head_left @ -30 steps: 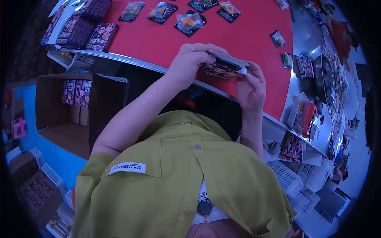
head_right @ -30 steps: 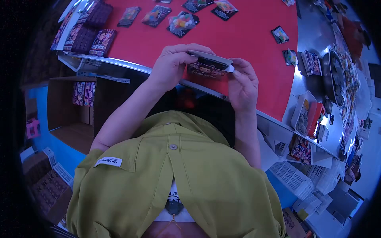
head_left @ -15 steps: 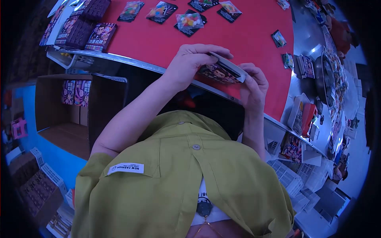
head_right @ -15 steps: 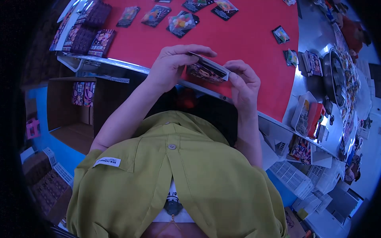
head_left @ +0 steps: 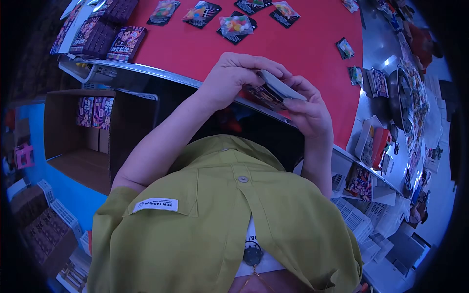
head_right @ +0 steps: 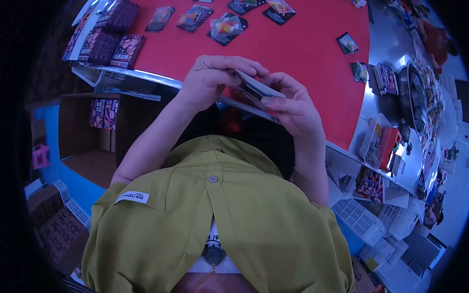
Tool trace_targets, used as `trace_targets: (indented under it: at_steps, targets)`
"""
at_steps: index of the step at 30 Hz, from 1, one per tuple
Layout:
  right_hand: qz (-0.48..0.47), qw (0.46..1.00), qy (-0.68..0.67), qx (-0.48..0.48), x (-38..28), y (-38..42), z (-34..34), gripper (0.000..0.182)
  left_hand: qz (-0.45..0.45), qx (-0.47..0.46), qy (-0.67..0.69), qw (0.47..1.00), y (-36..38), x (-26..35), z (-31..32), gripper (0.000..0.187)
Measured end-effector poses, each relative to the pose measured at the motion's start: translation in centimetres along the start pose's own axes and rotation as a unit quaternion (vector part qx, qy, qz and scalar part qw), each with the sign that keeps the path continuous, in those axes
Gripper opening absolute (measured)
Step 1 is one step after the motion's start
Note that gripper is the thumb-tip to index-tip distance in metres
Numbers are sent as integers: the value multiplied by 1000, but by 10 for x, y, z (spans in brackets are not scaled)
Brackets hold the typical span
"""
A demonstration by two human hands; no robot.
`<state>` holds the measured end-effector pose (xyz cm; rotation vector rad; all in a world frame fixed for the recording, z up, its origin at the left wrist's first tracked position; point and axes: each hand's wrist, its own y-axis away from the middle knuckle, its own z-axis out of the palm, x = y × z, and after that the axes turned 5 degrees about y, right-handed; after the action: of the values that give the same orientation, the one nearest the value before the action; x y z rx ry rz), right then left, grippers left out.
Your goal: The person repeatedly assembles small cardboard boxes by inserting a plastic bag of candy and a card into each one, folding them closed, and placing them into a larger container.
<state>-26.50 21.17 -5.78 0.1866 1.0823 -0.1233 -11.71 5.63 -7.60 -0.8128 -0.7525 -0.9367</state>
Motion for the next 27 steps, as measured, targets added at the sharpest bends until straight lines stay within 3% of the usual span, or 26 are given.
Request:
trace_targets:
  at_steps: [3, 4, 5, 6, 7, 8, 9, 11, 12, 14, 18, 20, 21, 23, 27]
  targets:
    - [11, 998, -28, 47, 2, 2, -1, 21, -38, 26, 5, 999, 2, 4, 6, 31]
    - [-113, 973, 175, 96, 9, 5, -7, 21, -19, 28, -84, 996, 3, 5, 8, 27]
    - [-229, 891, 367, 138, 15, 7, -12, 22, -2, 33, -172, 985, 4, 5, 8, 24]
    - [-227, 892, 366, 136, 18, 9, -15, 22, -2, 35, -172, 984, 6, 6, 6, 24]
    - [-335, 738, 571, 134, 21, 11, -18, 23, 97, -20, -360, 928, 7, 7, 2, 22]
    - [-417, 525, 732, 122, 22, 14, -20, 25, 193, -78, -528, 823, 6, 7, 0, 22]
    - [-415, 524, 733, 124, 19, 17, -16, 25, 193, -79, -527, 824, 6, 8, 2, 22]
    - [-409, 542, 725, 116, 11, 18, -6, 30, 269, -75, -600, 750, 8, 13, 6, 23]
    - [-410, 543, 724, 116, 13, 16, -6, 30, 269, -75, -601, 749, 8, 12, 7, 23]
    - [-371, 655, 645, 135, 18, 15, -7, 29, 209, -40, -506, 836, 7, 10, 12, 21]
    - [-316, 701, 624, 137, 11, 14, 5, 24, 154, -50, -472, 866, -1, 16, 13, 17]
    - [-252, 804, 517, 154, 11, 12, 5, 20, 95, -2, -425, 900, -4, 15, 14, 13]
    - [-252, 804, 516, 155, 12, 11, 6, 20, 94, -4, -425, 900, -4, 14, 15, 13]
    - [-258, 840, 449, 159, 14, 10, 7, 19, 8, 41, -280, 959, -2, 13, 17, 12]
    - [-266, 844, 434, 169, 21, 12, 7, 21, -21, 59, -215, 975, 4, 8, 10, 14]
